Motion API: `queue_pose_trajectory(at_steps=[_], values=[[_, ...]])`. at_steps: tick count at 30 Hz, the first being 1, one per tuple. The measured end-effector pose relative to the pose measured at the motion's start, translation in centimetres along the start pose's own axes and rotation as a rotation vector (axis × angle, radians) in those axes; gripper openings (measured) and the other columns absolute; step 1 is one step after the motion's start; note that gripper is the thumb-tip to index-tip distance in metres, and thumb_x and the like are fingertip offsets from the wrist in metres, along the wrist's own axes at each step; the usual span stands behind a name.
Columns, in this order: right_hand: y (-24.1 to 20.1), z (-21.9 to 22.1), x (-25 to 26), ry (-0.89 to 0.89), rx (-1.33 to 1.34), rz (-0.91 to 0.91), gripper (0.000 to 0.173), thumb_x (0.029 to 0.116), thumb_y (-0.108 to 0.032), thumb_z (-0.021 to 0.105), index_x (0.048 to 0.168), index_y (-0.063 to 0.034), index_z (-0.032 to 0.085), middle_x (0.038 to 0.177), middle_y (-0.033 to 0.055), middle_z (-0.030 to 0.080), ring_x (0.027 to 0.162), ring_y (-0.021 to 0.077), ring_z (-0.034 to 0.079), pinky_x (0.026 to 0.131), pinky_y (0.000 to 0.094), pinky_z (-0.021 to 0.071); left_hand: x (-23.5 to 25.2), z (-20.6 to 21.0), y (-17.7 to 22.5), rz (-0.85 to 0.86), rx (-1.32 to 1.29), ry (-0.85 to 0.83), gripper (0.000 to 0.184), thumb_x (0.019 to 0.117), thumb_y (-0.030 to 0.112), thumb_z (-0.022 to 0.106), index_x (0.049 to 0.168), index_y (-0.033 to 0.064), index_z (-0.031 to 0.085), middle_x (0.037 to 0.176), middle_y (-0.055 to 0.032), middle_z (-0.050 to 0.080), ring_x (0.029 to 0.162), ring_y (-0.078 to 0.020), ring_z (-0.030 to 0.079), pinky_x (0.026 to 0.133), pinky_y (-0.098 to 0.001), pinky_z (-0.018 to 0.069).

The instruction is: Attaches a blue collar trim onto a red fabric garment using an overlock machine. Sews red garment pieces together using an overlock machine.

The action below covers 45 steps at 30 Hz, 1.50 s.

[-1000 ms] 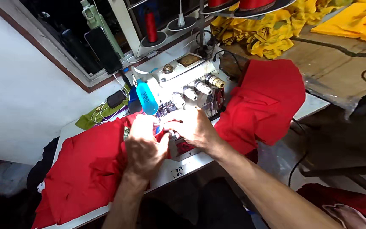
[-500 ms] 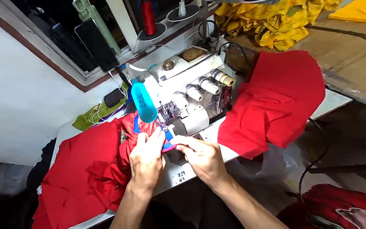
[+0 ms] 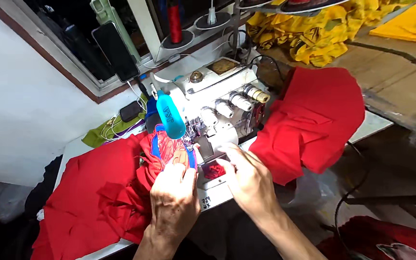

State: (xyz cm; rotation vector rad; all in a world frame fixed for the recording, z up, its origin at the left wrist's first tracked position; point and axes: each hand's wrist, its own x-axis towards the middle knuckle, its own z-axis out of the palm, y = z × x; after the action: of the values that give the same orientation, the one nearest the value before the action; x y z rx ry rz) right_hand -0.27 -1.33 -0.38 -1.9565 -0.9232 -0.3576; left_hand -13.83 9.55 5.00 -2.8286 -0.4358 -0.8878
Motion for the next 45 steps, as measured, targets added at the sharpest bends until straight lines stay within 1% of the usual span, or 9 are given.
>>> queue_pose_trajectory(at_steps=[3,6,11,23,27,34,38,42,45], values=[[-0.6,1.1,0.7,-0.041,0.192,-0.275,0.023,0.0962,-0.013,0.063,0.113,-0.0162,0.078,0.108,0.0004,0.075,0.089,0.0125,0.070,0.076,0.0269,0.0585,0.3,-0.1,0.1,0.022,-0.008,0.015,0.023,0.0949,0.021,0.060,0.086,0.0123,0.079,0.080,-0.0042,0.071,0.076,-0.0201,0.069,0.065,-0.0333,0.0559],[-0.1,2.3,0.6,-0.068,0.304,-0.329,0.018,0.0951,-0.013,0.063,0.101,-0.0177,0.080,0.081,-0.0004,0.068,0.074,0.0101,0.065,0.066,0.0242,0.0556,0.1,0.1,-0.2,0.001,-0.070,0.030,0.022,0.0938,0.027,0.063,0.085,0.0124,0.078,0.083,-0.0038,0.071,0.081,-0.0193,0.069,0.069,-0.0320,0.0568],[-0.3,2.6,-0.7,0.008,0.280,-0.262,0.020,0.0952,-0.013,0.063,0.100,-0.0174,0.082,0.085,-0.0003,0.072,0.074,0.0094,0.066,0.067,0.0224,0.0550,-1.2,1.1,-0.5,-0.076,-0.061,-0.090,0.040,0.0860,0.018,0.058,0.121,0.0094,0.076,0.129,-0.0055,0.071,0.121,-0.0297,0.065,0.093,-0.0420,0.0553],[-1.4,2.5,-0.9,0.047,0.169,-0.227,0.018,0.0978,-0.019,0.063,0.101,-0.0151,0.080,0.087,-0.0001,0.074,0.077,0.0116,0.069,0.069,0.0245,0.0569,3.0,3.0,-2.1,-0.184,0.109,-0.222,0.037,0.0893,0.014,0.057,0.120,0.0101,0.076,0.130,-0.0035,0.070,0.112,-0.0327,0.065,0.076,-0.0472,0.0551],[-2.2,2.3,-1.7,0.070,0.195,-0.217,0.021,0.0975,-0.025,0.064,0.102,-0.0146,0.082,0.081,0.0003,0.074,0.071,0.0097,0.067,0.065,0.0214,0.0541,4.6,2.0,-3.4,-0.357,0.075,-0.416,0.040,0.0963,0.017,0.056,0.134,0.0128,0.068,0.141,-0.0067,0.063,0.126,-0.0352,0.059,0.087,-0.0505,0.0550],[-3.2,2.9,-2.0,-0.253,0.290,-0.266,0.035,0.0975,-0.016,0.059,0.129,-0.0153,0.074,0.077,0.0100,0.074,0.066,0.0273,0.072,0.061,0.0452,0.0586,-2.6,-3.5,1.7,-0.254,0.048,-0.264,0.038,0.0791,0.002,0.067,0.116,0.0021,0.077,0.123,-0.0134,0.073,0.089,-0.0288,0.074,0.067,-0.0410,0.0599],[2.3,1.6,-0.6,-0.151,0.187,-0.237,0.024,0.0958,-0.022,0.057,0.096,-0.0102,0.077,0.082,0.0050,0.075,0.073,0.0186,0.074,0.064,0.0385,0.0614,-3.5,-4.9,-2.1,-0.159,0.049,-0.262,0.024,0.0776,0.017,0.070,0.099,0.0087,0.077,0.091,-0.0071,0.073,0.076,-0.0236,0.074,0.058,-0.0432,0.0596],[0.5,-1.9,0.6,-0.058,0.190,-0.075,0.024,0.0924,-0.021,0.057,0.089,-0.0103,0.077,0.073,0.0012,0.072,0.063,0.0064,0.067,0.057,0.0249,0.0536,-3.1,-8.0,0.1,-0.276,-0.612,-0.446,0.018,0.0884,0.019,0.073,0.089,0.0020,0.072,0.069,-0.0096,0.068,0.060,-0.0210,0.067,0.054,-0.0413,0.0538],[-2.6,-3.3,1.1,-0.350,0.747,-0.032,0.030,0.1060,-0.023,0.054,0.126,-0.0097,0.073,0.109,-0.0050,0.076,0.098,-0.0016,0.070,0.088,0.0185,0.0583,-0.9,-9.0,2.1,-0.299,-1.405,-0.331,0.032,0.0973,0.016,0.066,0.119,-0.0069,0.061,0.089,-0.0054,0.071,0.070,-0.0076,0.066,0.063,-0.0279,0.0580]])
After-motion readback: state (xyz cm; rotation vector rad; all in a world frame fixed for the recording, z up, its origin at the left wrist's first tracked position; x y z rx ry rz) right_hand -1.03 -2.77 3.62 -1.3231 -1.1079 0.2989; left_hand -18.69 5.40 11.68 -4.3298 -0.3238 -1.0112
